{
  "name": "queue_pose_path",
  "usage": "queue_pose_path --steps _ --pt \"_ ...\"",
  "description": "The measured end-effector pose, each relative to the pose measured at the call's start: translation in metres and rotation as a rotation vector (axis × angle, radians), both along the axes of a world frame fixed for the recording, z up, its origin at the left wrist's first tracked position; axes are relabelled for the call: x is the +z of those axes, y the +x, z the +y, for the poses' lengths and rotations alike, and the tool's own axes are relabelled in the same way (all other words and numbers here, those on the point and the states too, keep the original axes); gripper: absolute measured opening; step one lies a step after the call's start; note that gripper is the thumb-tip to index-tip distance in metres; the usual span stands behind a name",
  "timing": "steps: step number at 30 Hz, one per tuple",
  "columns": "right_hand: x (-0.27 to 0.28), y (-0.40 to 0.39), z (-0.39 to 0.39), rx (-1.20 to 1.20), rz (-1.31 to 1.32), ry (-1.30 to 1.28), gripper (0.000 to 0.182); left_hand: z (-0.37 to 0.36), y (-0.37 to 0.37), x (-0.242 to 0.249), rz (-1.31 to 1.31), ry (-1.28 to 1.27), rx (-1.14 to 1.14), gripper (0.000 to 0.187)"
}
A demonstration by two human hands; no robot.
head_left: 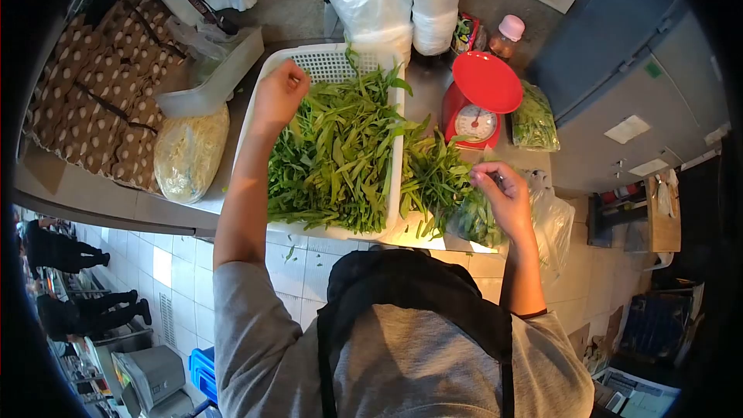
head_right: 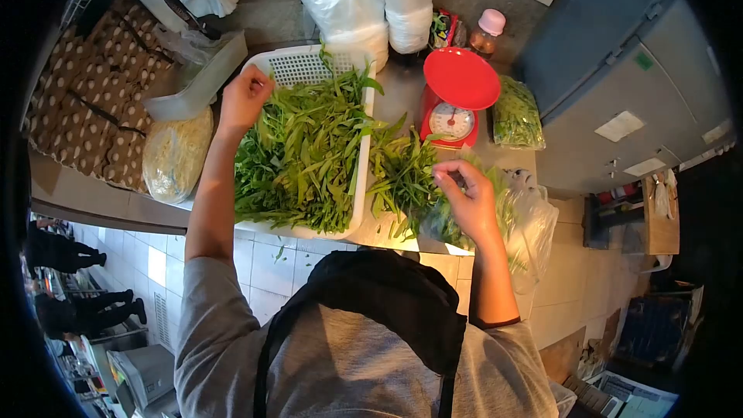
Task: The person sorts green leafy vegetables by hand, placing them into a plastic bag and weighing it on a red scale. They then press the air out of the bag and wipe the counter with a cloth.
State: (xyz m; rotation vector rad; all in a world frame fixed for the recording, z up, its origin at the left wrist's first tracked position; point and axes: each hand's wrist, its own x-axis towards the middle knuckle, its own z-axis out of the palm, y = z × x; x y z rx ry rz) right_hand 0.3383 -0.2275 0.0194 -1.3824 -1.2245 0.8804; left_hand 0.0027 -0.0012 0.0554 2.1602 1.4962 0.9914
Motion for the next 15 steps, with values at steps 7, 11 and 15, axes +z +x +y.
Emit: queue_pose_path --steps 7,11,15 --pt "0.026 -0.010 0.021 0.091 -0.049 0.044 0.011 -0.057 0.061 0.055 -0.508 0.144 -0.184 0.030" --pt "0.033 -0.023 0.034 0.030 -0.220 0.314 0.015 -0.102 0.110 0.032 -0.578 0.029 -0.338 0.014" --pt "0.033 -0.025 0.038 0.003 -0.530 0.486 0.022 -0.124 0.146 -0.018 -0.828 -0.359 -0.470 0.013"
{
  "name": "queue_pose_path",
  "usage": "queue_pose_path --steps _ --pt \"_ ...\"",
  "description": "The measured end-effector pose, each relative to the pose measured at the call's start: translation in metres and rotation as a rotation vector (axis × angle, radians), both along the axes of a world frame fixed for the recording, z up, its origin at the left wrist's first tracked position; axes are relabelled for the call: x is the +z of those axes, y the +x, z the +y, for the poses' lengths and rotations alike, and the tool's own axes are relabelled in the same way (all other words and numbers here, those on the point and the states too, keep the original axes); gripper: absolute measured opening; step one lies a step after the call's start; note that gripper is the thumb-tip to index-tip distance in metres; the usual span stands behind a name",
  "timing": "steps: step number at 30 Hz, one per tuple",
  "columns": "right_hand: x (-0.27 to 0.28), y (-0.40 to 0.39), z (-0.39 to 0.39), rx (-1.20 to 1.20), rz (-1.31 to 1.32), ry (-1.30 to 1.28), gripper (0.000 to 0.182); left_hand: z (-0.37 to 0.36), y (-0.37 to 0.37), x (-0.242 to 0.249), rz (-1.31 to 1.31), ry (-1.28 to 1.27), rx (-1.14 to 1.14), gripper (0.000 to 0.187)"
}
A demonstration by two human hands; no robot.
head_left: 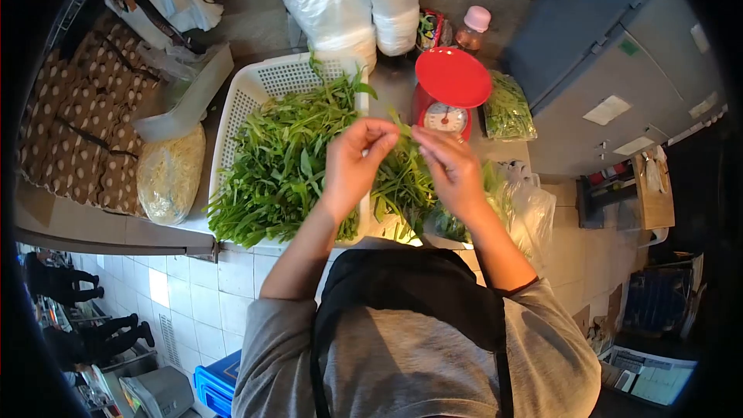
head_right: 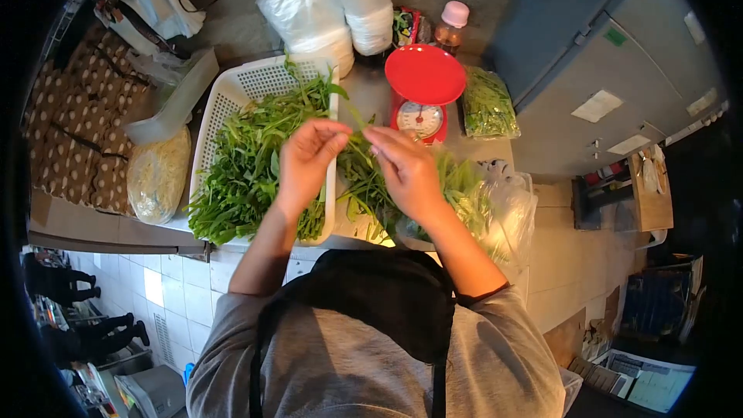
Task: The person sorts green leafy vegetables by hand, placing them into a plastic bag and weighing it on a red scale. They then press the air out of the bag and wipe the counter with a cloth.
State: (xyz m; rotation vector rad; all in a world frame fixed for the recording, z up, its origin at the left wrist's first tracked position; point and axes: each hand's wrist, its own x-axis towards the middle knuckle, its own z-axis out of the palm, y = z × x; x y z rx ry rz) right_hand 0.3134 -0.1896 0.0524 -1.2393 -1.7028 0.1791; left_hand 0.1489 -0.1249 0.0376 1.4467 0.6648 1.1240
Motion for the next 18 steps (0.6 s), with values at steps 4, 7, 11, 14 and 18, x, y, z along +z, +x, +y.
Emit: queue_pose_path --steps 4,7,11,14,18 --pt "-0.026 0.008 0.004 -0.017 -0.022 -0.038 0.022 -0.012 0.013 -0.023 -0.115 -0.130 -0.004 0.011" --pt "-0.034 0.010 0.005 -0.017 0.008 -0.065 0.023 -0.012 0.014 -0.032 -0.124 -0.141 0.021 0.011" --pt "-0.037 0.011 0.007 -0.033 -0.070 -0.030 0.021 -0.010 0.018 -0.040 -0.163 -0.131 0.044 0.011" --pt "-0.036 0.009 0.007 -0.077 -0.219 0.039 0.018 -0.012 0.024 -0.044 -0.176 -0.122 0.084 0.009" --pt "-0.051 0.005 0.010 -0.123 -0.073 0.004 0.017 -0.019 0.029 -0.057 -0.010 0.027 0.176 0.009"
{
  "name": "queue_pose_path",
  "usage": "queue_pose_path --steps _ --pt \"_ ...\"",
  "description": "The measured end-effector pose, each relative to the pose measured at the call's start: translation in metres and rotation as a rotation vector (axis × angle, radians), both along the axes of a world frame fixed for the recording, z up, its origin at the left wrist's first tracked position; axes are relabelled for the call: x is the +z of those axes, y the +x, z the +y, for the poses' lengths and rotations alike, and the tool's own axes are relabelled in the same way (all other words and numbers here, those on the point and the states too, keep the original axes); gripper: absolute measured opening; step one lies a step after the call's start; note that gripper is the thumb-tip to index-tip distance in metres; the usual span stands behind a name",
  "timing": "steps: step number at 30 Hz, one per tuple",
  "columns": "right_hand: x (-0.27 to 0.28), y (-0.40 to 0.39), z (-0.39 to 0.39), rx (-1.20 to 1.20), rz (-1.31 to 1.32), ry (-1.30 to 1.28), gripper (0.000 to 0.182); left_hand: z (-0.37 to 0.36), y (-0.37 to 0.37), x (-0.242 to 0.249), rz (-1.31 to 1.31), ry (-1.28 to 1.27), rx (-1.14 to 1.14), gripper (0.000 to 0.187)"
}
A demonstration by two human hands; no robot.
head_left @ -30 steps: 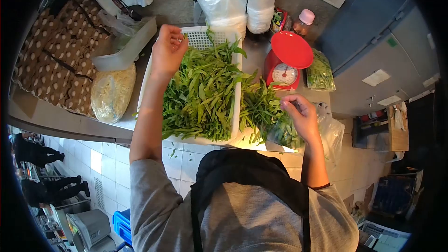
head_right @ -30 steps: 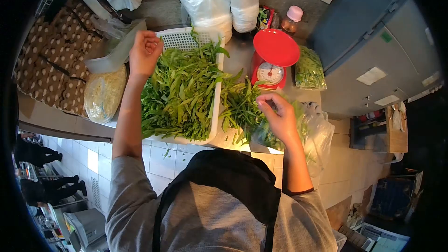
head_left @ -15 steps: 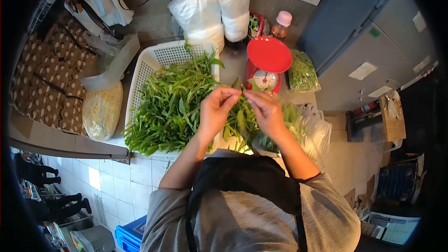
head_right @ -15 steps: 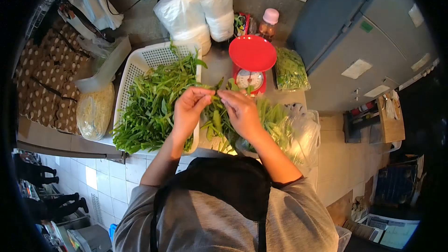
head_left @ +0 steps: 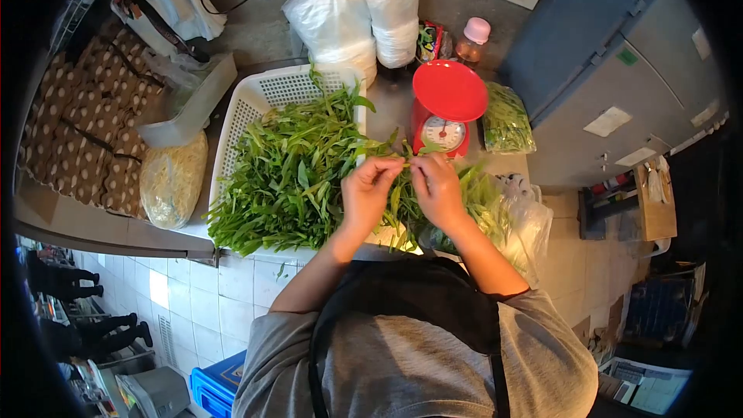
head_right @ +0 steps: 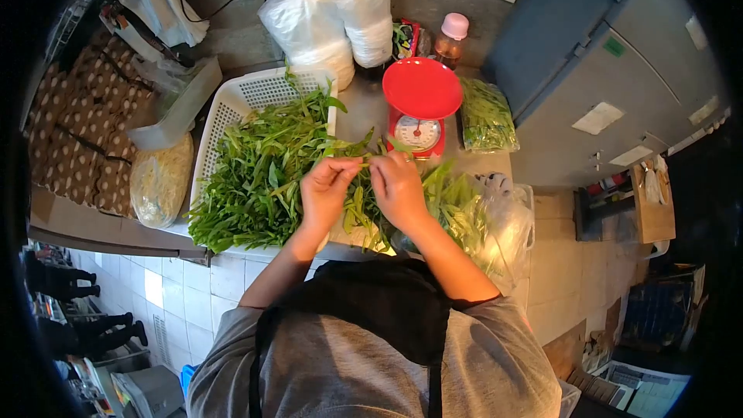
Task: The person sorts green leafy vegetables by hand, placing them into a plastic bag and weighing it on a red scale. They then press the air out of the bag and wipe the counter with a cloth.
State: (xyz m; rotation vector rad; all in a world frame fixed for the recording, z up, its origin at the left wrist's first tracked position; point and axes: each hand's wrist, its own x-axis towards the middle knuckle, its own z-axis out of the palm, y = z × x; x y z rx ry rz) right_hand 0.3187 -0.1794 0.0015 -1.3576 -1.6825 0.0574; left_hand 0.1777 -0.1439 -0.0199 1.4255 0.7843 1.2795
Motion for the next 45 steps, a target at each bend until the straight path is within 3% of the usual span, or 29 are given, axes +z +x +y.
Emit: queue_pose_path --steps 1,4,6,10,12,14,16,19,22,23,26,29,32,34,35,38,39,42,45 --pt "-0.010 0.003 0.004 0.033 0.142 -0.041 0.011 -0.007 0.003 0.007 0.055 0.080 0.038 0.007" --pt "-0.030 0.019 0.017 0.096 1.197 -0.452 0.009 -0.019 0.001 0.011 0.152 0.332 0.103 0.008" --pt "-0.032 0.035 0.021 0.111 1.119 -0.415 0.014 -0.021 -0.008 0.018 0.334 0.291 0.014 0.016" --pt "-0.011 0.039 0.011 0.137 1.075 -0.483 0.012 0.027 -0.029 0.026 0.569 0.397 0.139 0.032" --pt "-0.011 0.040 0.011 0.124 0.998 -0.476 0.012 0.072 -0.045 0.031 0.676 0.455 0.197 0.028" --pt "-0.022 0.039 0.012 0.132 0.927 -0.437 0.012 0.126 -0.061 0.030 0.835 0.233 0.166 0.026" --pt "-0.024 0.038 0.011 0.107 0.885 -0.455 0.012 0.183 -0.090 -0.005 0.999 0.232 0.206 0.031" --pt "-0.029 0.039 0.006 0.097 0.880 -0.469 0.013 0.205 -0.123 -0.007 1.503 0.032 0.248 0.035" --pt "-0.037 0.044 0.001 0.103 0.940 -0.472 0.013 0.217 -0.146 -0.026 1.629 -0.157 -0.090 0.050" --pt "-0.036 0.045 -0.001 0.084 0.950 -0.494 0.013 0.227 -0.160 -0.054 1.639 -0.117 -0.115 0.055" --pt "-0.039 0.049 0.002 0.065 0.940 -0.504 0.013 0.211 -0.157 -0.028 1.580 -0.089 -0.157 0.060" --pt "-0.034 0.048 0.006 0.042 0.925 -0.531 0.013 0.185 -0.149 0.036 1.209 -0.464 -0.118 0.054" --pt "-0.031 0.046 0.013 0.058 0.905 -0.532 0.013 0.213 -0.199 0.010 0.756 -0.154 0.107 0.046" --pt "-0.031 0.044 0.014 0.075 0.897 -0.530 0.014 0.217 -0.229 0.015 1.082 0.184 0.293 0.044" --pt "-0.030 0.043 0.013 0.079 0.897 -0.535 0.013 0.211 -0.238 0.019 1.170 0.117 0.324 0.037" --pt "-0.041 0.046 0.014 0.115 0.892 -0.510 0.013 0.196 -0.263 0.019 1.391 0.055 0.081 0.033" --pt "-0.045 0.047 0.014 0.131 0.890 -0.493 0.013 0.187 -0.261 0.022 1.434 0.014 0.045 0.044" --pt "-0.044 0.046 0.012 0.111 0.877 -0.496 0.013 0.157 -0.241 0.023 1.175 0.039 0.107 0.057" --pt "-0.029 0.042 0.011 0.069 0.881 -0.558 0.013 0.141 -0.218 0.015 1.218 0.399 -0.076 0.064"
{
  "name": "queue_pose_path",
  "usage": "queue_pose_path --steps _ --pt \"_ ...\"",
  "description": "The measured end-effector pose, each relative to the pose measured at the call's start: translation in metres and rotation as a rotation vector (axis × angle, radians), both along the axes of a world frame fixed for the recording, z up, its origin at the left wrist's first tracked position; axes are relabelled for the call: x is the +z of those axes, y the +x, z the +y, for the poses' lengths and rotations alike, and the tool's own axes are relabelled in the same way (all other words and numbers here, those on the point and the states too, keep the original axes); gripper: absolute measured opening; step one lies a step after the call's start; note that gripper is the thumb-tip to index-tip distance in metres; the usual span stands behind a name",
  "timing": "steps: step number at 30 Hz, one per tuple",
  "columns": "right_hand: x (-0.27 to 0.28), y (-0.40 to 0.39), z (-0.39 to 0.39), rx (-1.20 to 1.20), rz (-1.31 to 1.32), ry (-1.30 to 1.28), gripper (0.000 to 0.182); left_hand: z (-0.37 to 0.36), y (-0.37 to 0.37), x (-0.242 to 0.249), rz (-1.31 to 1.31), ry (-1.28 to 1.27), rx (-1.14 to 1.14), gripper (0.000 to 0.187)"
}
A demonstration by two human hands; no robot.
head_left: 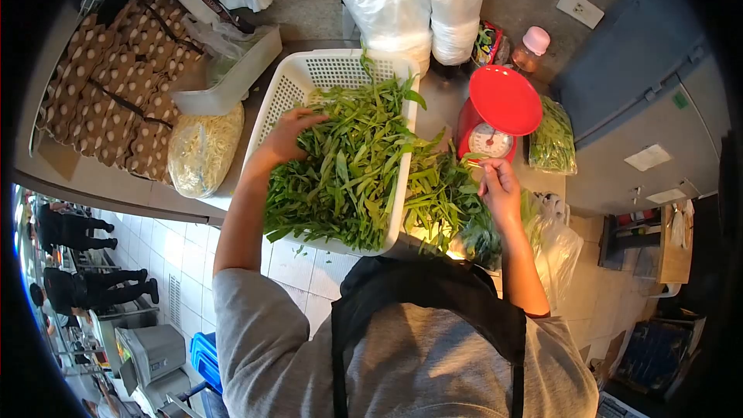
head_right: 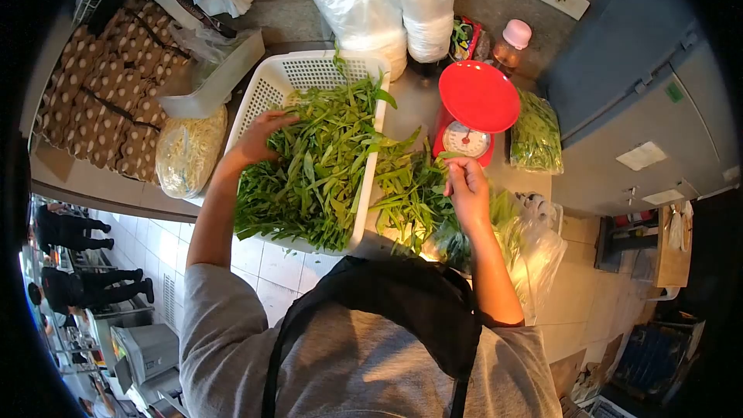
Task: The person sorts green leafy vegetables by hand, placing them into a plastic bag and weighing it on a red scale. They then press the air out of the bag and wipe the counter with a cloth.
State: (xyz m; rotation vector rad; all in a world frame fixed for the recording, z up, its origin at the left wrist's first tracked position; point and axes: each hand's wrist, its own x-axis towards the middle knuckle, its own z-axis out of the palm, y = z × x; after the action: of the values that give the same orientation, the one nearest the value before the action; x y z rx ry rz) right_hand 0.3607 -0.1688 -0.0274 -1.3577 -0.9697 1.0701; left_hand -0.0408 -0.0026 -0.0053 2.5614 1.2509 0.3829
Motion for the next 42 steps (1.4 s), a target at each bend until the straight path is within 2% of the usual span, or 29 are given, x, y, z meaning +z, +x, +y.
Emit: queue_pose_path --steps 3,6,9,12,15,16,19,20,23,24,27,28,31,34,35,37,38,41,42 --pt "0.000 -0.002 0.000 0.003 -0.012 0.013 0.013 0.005 0.000 -0.024 0.164 -0.024 -0.044 0.057" --pt "0.001 -0.001 -0.003 0.003 0.009 0.016 0.013 0.020 -0.009 -0.019 -0.058 0.090 0.012 0.052" --pt "0.004 0.001 -0.005 0.004 0.026 0.019 0.013 0.030 -0.005 0.020 -0.145 0.284 0.162 0.048" --pt "0.008 -0.001 -0.005 -0.008 0.041 0.010 0.014 0.032 -0.001 0.045 -0.046 0.492 0.323 0.069" --pt "0.006 0.000 -0.005 0.009 0.015 0.015 0.014 0.026 0.003 0.051 -0.352 -0.265 0.479 0.083" --pt "0.006 0.000 -0.005 0.005 0.038 0.018 0.014 0.028 -0.004 0.039 -0.452 -0.364 0.455 0.091" --pt "0.003 0.003 -0.007 -0.012 0.070 0.025 0.014 0.026 -0.012 0.030 -0.650 -0.368 0.468 0.083" --pt "0.001 0.005 -0.008 -0.011 0.053 0.028 0.014 0.034 -0.024 0.019 -0.504 -0.319 0.478 0.065" --pt "-0.004 0.006 -0.007 -0.010 0.033 0.026 0.014 0.027 -0.023 0.020 -0.195 -0.480 0.441 0.044" --pt "-0.005 0.005 -0.006 -0.010 0.033 0.026 0.014 0.016 -0.014 0.023 -0.214 -0.421 0.426 0.036" --pt "-0.003 0.001 -0.005 -0.016 0.017 0.020 0.014 0.005 0.002 0.020 -0.154 -0.228 0.330 0.036" --pt "0.000 0.000 -0.006 -0.009 0.023 0.020 0.013 0.003 0.006 0.015 -0.270 -0.170 0.299 0.032" --pt "0.006 0.000 -0.008 -0.005 0.032 0.021 0.013 0.014 0.009 0.006 -0.257 -0.056 0.327 0.033" --pt "0.007 0.002 -0.008 -0.015 0.019 0.028 0.013 0.029 0.007 0.007 -0.463 -0.086 0.348 0.024" --pt "0.007 0.002 -0.008 -0.017 0.013 0.026 0.013 0.034 0.008 0.008 -0.514 -0.020 0.348 0.021" --pt "0.006 0.003 -0.008 -0.025 0.017 0.029 0.013 0.034 0.017 0.030 -0.616 0.115 0.343 0.016" --pt "0.004 0.003 -0.008 -0.031 0.026 0.033 0.014 0.034 0.021 0.044 -0.743 0.081 0.284 0.011" --pt "0.016 0.003 -0.009 -0.012 0.008 -0.050 0.017 0.012 0.048 0.103 -1.066 -0.096 0.220 0.012" --pt "0.024 0.002 -0.009 -0.002 -0.006 -0.092 0.018 0.005 0.057 0.115 -1.087 -0.136 0.191 0.012"
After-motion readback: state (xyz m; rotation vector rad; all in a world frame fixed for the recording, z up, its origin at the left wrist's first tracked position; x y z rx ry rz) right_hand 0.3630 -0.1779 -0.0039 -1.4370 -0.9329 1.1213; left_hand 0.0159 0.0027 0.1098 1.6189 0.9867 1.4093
